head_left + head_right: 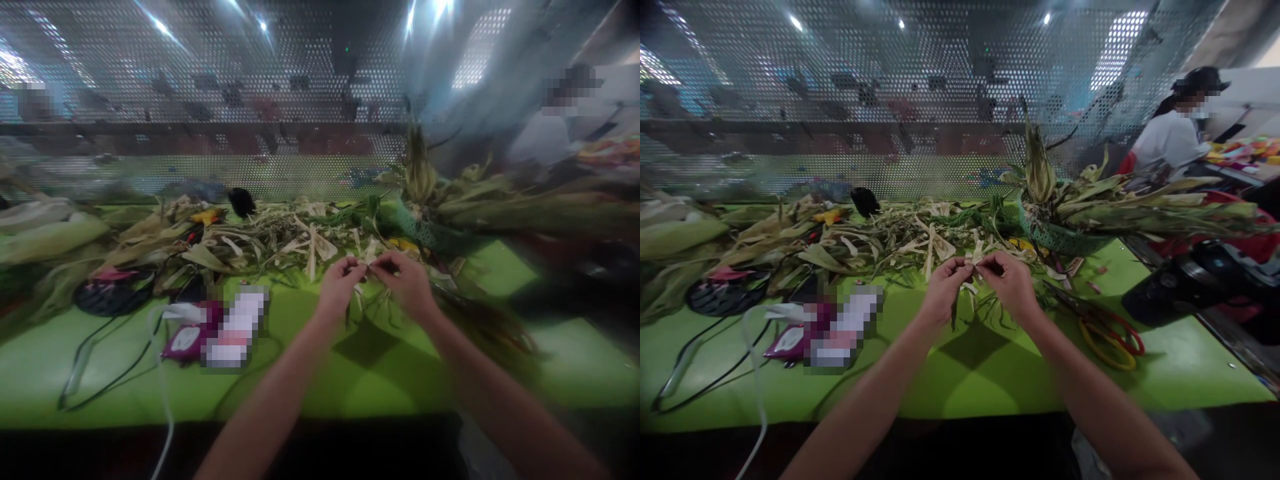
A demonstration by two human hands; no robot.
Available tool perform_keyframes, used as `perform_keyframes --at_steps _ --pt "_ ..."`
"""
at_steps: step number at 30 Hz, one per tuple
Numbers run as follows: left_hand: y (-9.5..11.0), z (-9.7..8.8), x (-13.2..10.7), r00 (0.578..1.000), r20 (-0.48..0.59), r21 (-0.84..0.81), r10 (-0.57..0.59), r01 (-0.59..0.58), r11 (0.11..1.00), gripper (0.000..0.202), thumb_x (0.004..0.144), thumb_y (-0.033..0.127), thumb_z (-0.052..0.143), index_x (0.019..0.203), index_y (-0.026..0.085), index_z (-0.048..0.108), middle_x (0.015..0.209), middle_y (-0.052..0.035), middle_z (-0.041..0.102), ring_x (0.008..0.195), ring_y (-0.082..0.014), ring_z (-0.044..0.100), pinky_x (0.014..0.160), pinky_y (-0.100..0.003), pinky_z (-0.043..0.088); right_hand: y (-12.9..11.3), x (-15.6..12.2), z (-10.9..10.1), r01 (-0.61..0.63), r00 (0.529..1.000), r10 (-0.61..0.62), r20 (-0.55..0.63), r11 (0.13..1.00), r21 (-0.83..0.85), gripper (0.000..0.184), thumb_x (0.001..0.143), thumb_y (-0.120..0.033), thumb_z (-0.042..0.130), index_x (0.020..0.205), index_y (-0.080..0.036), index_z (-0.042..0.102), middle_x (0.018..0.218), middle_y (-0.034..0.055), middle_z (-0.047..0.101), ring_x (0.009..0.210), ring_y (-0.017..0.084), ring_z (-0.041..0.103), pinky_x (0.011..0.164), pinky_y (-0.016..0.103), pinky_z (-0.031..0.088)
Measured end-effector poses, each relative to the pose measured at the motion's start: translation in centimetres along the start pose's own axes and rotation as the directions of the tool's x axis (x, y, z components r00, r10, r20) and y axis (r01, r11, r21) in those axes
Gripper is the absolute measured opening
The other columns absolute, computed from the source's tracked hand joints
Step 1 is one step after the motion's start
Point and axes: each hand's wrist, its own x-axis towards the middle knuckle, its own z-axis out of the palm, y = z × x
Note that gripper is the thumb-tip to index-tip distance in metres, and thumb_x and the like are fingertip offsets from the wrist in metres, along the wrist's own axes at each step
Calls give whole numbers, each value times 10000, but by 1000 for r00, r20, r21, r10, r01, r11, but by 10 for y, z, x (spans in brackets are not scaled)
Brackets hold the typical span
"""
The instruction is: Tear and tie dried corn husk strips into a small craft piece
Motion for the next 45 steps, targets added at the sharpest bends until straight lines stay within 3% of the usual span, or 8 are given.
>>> perform_keyframes --at_steps 7,13,17,20,25,30,41,45 --pt "1 -1 4 997 -75 -38 -4 1 999 169 681 277 724 757 154 636 677 22 562 625 -74 496 626 -202 393 -1 14 -27 4 984 -5 -180 1000 -6 189 814 -337 685 938 -198 654 815 17 674 718 150 616 675 273 497" --pt "11 -5 7 994 -103 -128 45 -58 990 207 602 273 751 735 159 642 624 46 545 554 -52 466 570 -181 373 -1 -22 -120 -143 990 135 -46 949 -281 194 818 -373 667 915 -209 700 805 17 698 723 168 628 671 280 480" --pt "12 2 2 1000 -11 -132 28 -29 991 207 604 261 750 739 153 636 634 39 564 557 -48 475 561 -172 369 -4 -61 -162 -302 953 283 -106 876 -377 236 790 -413 688 886 -203 737 779 22 716 690 179 630 664 297 472" --pt "11 9 -5 994 110 -119 -23 36 992 228 608 268 759 761 151 637 662 28 585 577 -54 491 577 -176 387 -12 -62 -148 -320 947 318 -48 918 -233 327 784 -471 701 984 -216 744 836 29 721 723 183 634 688 310 487" --pt "11 13 -12 978 197 -124 -71 96 988 226 613 270 759 756 158 624 676 30 579 590 -59 490 592 -183 396 -25 -33 -78 -258 962 255 92 966 16 434 740 -466 750 1087 -208 707 892 37 699 771 174 623 707 307 491" --pt "11 12 -14 958 275 -125 -80 118 985 169 649 245 727 727 159 604 670 31 556 612 -61 486 615 -182 385 -32 -19 -33 -230 972 218 90 961 155 344 704 -462 782 865 -177 677 779 9 660 732 162 602 690 291 485" --pt "11 11 -11 938 347 81 -9 -20 997 197 685 308 734 758 151 640 687 16 580 634 -86 482 617 -215 362 -33 -16 -23 -221 974 226 -26 968 118 301 732 -468 750 711 -179 671 684 0 637 661 148 569 639 279 454" --pt "9 8 -7 962 271 111 12 -44 993 198 680 319 736 754 160 644 666 21 590 615 -89 488 611 -216 363 -22 -17 -43 -162 986 163 35 986 -29 331 825 -486 657 961 -191 717 796 14 675 728 164 602 684 287 479"
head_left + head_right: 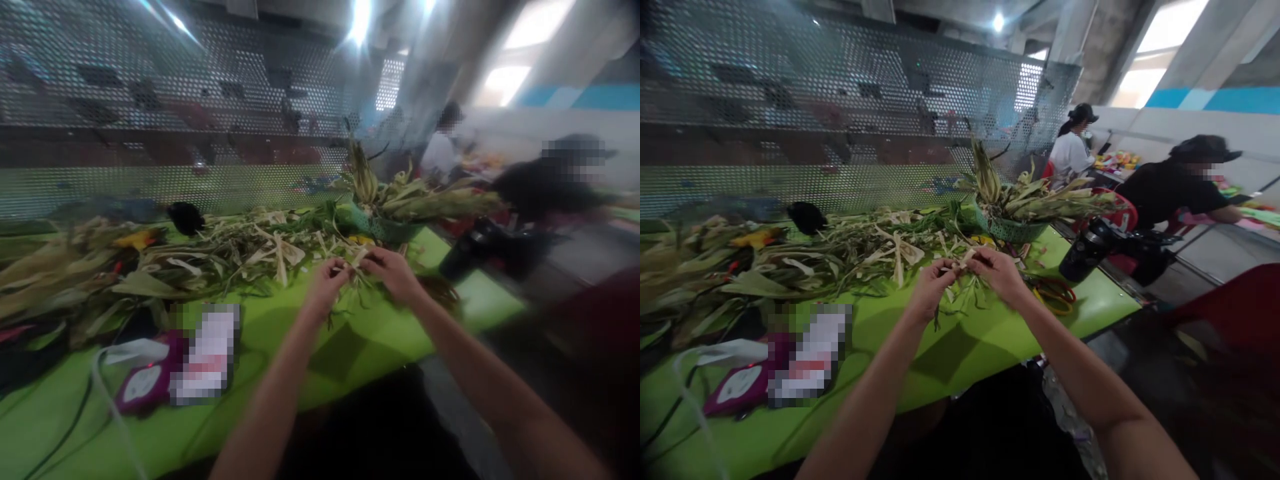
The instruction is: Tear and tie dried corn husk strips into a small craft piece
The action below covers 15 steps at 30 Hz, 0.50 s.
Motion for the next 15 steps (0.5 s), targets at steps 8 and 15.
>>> perform_keyframes --at_steps 8,15 --pt "6 -9 3 988 -154 -207 -24 -8 978 205 646 288 740 778 158 651 679 15 602 614 -77 509 617 -203 384 66 -56 -125 -117 977 211 39 678 -725 322 836 -333 611 1123 -225 710 1031 83 741 882 234 684 775 315 515" --pt "2 -12 6 988 -151 -277 -18 -25 960 208 619 274 751 747 160 633 672 29 595 600 -60 510 602 -185 392 101 -74 -130 -13 974 200 107 520 -854 408 864 -311 561 1252 -218 644 1209 128 675 975 271 680 823 354 522"
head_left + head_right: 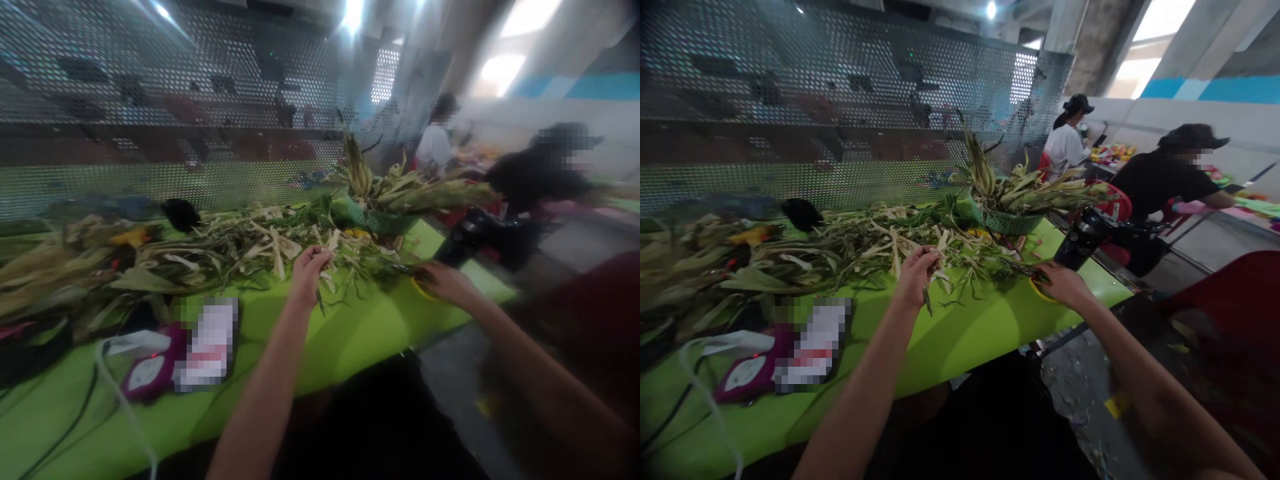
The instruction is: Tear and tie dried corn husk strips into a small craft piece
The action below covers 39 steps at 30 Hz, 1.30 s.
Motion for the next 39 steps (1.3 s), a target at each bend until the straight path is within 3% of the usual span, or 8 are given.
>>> perform_keyframes --at_steps 9,15,20,27,30,33,37,39 --pt "7 -13 7 998 -58 -69 16 -20 997 207 596 249 772 727 162 637 638 37 582 564 -49 498 573 -172 411 -40 12 -27 66 987 -45 -155 989 136 344 865 -297 545 1163 -209 694 1091 96 721 931 253 675 772 325 495" --pt "19 -18 10 989 -141 -113 36 -52 992 197 566 221 756 688 171 609 598 47 560 518 -42 477 531 -159 407 -64 41 -26 113 976 -65 -208 967 227 278 888 -264 544 1091 -224 729 1098 75 733 976 246 665 841 340 480" --pt "21 -18 10 987 -157 -126 43 -64 990 183 583 223 743 676 175 594 594 43 554 512 -43 475 517 -157 407 -75 82 -9 126 985 -104 -136 978 168 227 860 -225 569 971 -197 766 1009 78 733 917 229 650 810 319 464" --pt "20 -21 9 987 -154 -118 41 -60 991 185 613 227 749 723 183 607 649 31 579 540 -54 508 537 -172 431 -81 112 2 106 993 -99 -60 986 125 262 809 -186 598 1008 -196 769 976 67 716 863 202 633 779 285 456" --pt "20 -20 8 990 -139 -112 35 -51 992 184 626 237 752 738 185 615 656 31 585 554 -60 519 549 -180 440 -84 119 5 105 985 -77 -157 978 181 360 823 -150 562 1129 -221 739 1038 66 723 882 202 636 765 278 453" --pt "20 -19 6 993 -114 -111 31 -44 993 173 640 239 748 736 185 614 642 34 583 558 -62 522 556 -180 440 -92 129 11 95 989 -58 -134 952 291 394 816 -165 593 1182 -246 715 977 38 743 827 192 643 730 277 452" --pt "21 -21 7 992 -129 -97 -5 -7 995 191 636 239 755 752 184 615 672 29 612 590 -71 555 577 -187 450 -104 141 6 100 994 -76 -73 902 420 211 766 -172 646 935 -210 766 789 6 740 731 163 645 682 257 457" --pt "22 -21 7 989 -147 -114 -26 9 993 212 622 237 760 771 183 618 693 29 623 604 -72 565 587 -189 455 -104 138 -5 74 996 -26 -91 810 582 128 733 -186 678 837 -200 752 789 11 746 750 168 664 693 261 477"
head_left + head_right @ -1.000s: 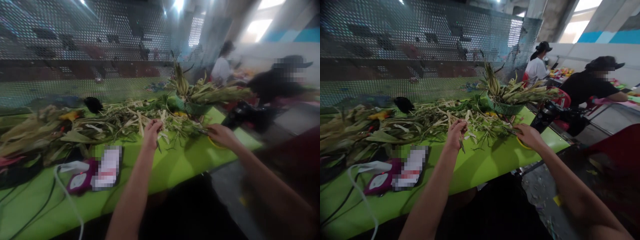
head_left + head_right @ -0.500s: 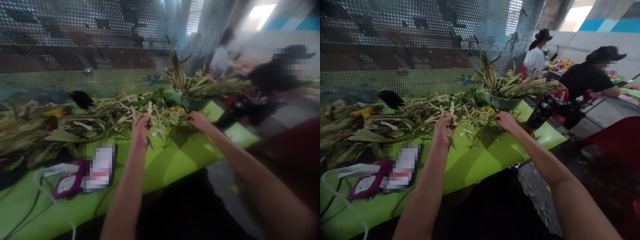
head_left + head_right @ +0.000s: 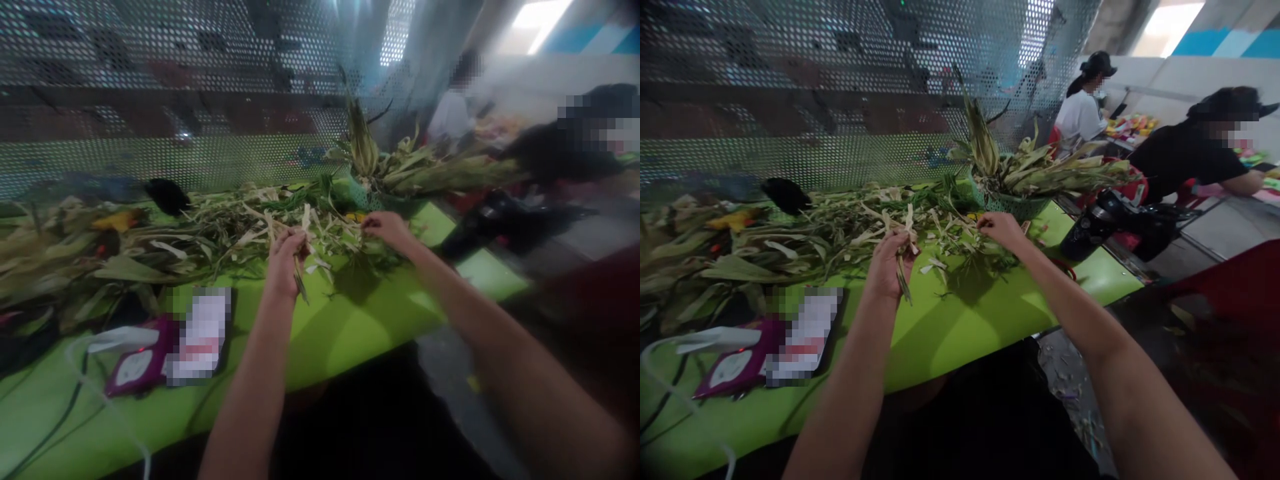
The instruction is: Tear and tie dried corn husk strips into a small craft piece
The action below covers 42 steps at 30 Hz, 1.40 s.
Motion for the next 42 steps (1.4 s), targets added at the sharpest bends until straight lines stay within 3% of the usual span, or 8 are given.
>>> perform_keyframes --at_steps 5,11,21,29,33,36,39,42 --pt "-1 8 -6 998 29 -14 -54 55 998 217 626 244 761 773 184 613 743 16 651 649 -83 584 614 -198 468 -16 -28 -34 -106 990 138 0 765 636 211 778 -402 695 795 -192 696 807 54 751 727 187 698 628 280 514" --pt "-13 25 -18 957 236 55 -170 162 985 174 640 224 738 753 163 621 847 -17 686 637 -72 557 636 -208 481 -42 -52 -47 -35 999 54 -3 683 729 331 563 -339 877 757 -199 648 748 11 706 710 172 678 717 317 555" --pt "-31 33 -26 850 447 67 -280 280 958 232 664 236 765 794 166 586 805 -32 675 714 -139 645 742 -303 527 -70 -43 -33 26 999 -43 3 669 743 270 644 -303 828 824 -192 660 796 9 701 758 161 681 761 318 556" --pt "-17 8 -2 961 214 -54 -176 191 980 160 694 193 714 800 159 599 786 -17 688 718 -103 655 708 -216 545 -38 -27 -41 119 948 136 -286 684 719 193 662 -256 786 793 -230 646 743 -9 701 734 162 694 651 274 560" --pt "-11 3 4 973 143 -110 -183 200 974 130 698 174 698 761 150 587 729 -12 680 657 -93 643 690 -216 559 -22 -23 -45 151 918 112 -381 790 594 123 706 -254 745 798 -232 667 743 2 702 750 181 690 703 319 560" --pt "-8 3 5 976 104 -106 -193 204 973 119 698 165 689 747 142 582 702 -10 672 612 -84 627 662 -211 557 -25 -24 -47 123 922 -10 -387 955 269 113 710 -226 734 821 -224 709 797 30 723 809 223 680 769 381 544" --pt "-7 1 4 977 95 -91 -190 199 976 138 689 156 696 741 144 568 695 -5 663 619 -87 630 666 -216 555 -46 -28 -42 220 912 -208 -353 975 -6 254 715 -173 714 963 -220 739 1071 68 726 930 247 661 825 399 525" --pt "-8 -2 3 978 102 -71 -184 192 979 167 671 153 714 742 148 563 696 8 653 642 -85 634 682 -214 549 -76 -29 -21 206 973 -178 -145 958 202 339 789 -169 638 1116 -228 706 1094 56 719 690 154 641 655 315 530"
